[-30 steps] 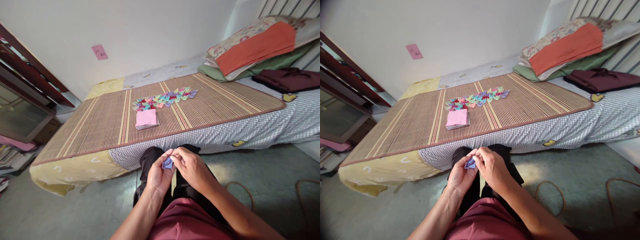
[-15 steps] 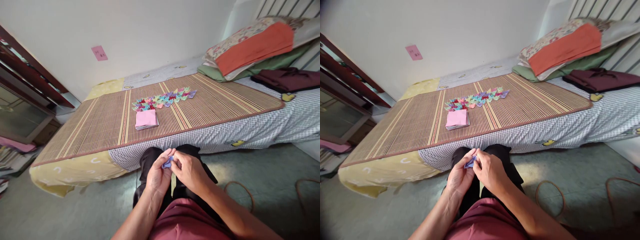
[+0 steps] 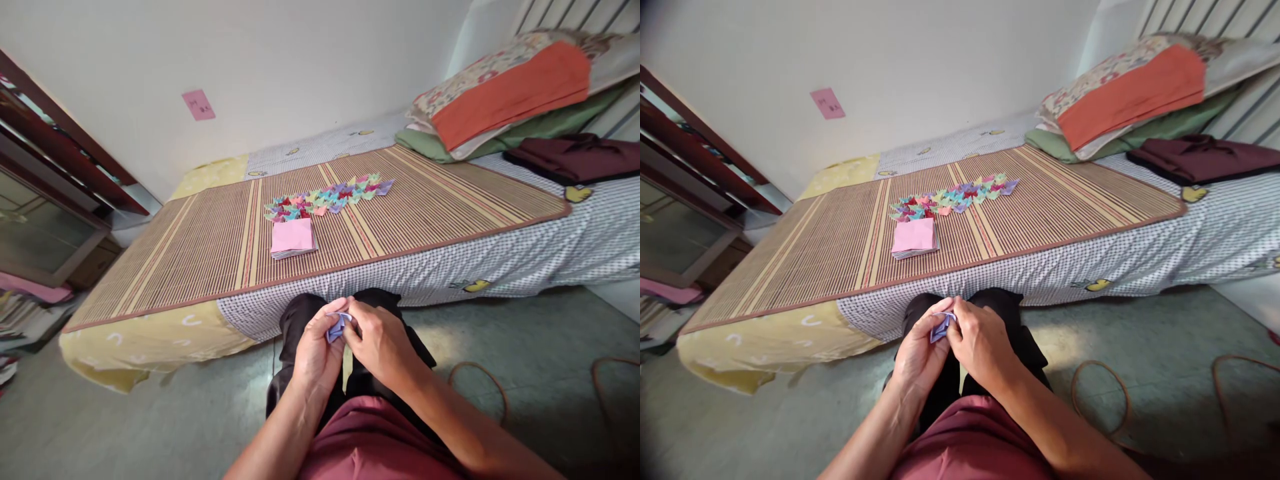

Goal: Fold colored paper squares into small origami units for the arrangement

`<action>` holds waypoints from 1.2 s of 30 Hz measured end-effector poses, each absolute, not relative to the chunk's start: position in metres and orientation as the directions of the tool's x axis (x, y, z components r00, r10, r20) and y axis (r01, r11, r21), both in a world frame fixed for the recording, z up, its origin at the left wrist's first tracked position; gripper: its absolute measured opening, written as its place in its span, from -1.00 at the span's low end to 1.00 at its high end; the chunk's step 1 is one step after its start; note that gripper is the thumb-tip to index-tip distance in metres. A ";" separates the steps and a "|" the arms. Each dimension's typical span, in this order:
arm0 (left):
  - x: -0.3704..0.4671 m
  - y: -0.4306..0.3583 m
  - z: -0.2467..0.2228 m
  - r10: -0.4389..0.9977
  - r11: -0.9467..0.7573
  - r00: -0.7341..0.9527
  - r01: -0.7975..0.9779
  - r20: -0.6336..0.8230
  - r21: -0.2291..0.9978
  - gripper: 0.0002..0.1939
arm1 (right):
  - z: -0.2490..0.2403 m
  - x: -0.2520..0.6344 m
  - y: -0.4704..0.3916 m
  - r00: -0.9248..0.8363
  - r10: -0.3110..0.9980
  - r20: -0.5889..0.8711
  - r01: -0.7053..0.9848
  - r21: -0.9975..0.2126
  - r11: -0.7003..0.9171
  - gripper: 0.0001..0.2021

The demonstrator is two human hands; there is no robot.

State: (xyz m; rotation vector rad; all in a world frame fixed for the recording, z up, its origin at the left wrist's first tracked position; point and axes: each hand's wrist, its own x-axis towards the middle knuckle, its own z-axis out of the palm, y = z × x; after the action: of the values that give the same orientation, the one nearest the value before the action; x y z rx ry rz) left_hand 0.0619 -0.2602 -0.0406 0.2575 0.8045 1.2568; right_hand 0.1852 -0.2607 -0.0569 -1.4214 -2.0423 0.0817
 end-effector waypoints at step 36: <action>0.040 -0.253 -0.050 0.836 0.496 0.206 -0.683 -0.509 0.536 -0.57 | -0.031 0.201 -0.258 -0.315 0.746 0.587 0.634 -0.455 0.626 -0.77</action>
State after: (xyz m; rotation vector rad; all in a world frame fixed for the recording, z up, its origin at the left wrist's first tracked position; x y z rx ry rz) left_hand 0.0396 -0.2532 -0.0500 0.2103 0.8511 1.0686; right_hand 0.2011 -0.2578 -0.0307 -1.0801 -2.0431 0.1767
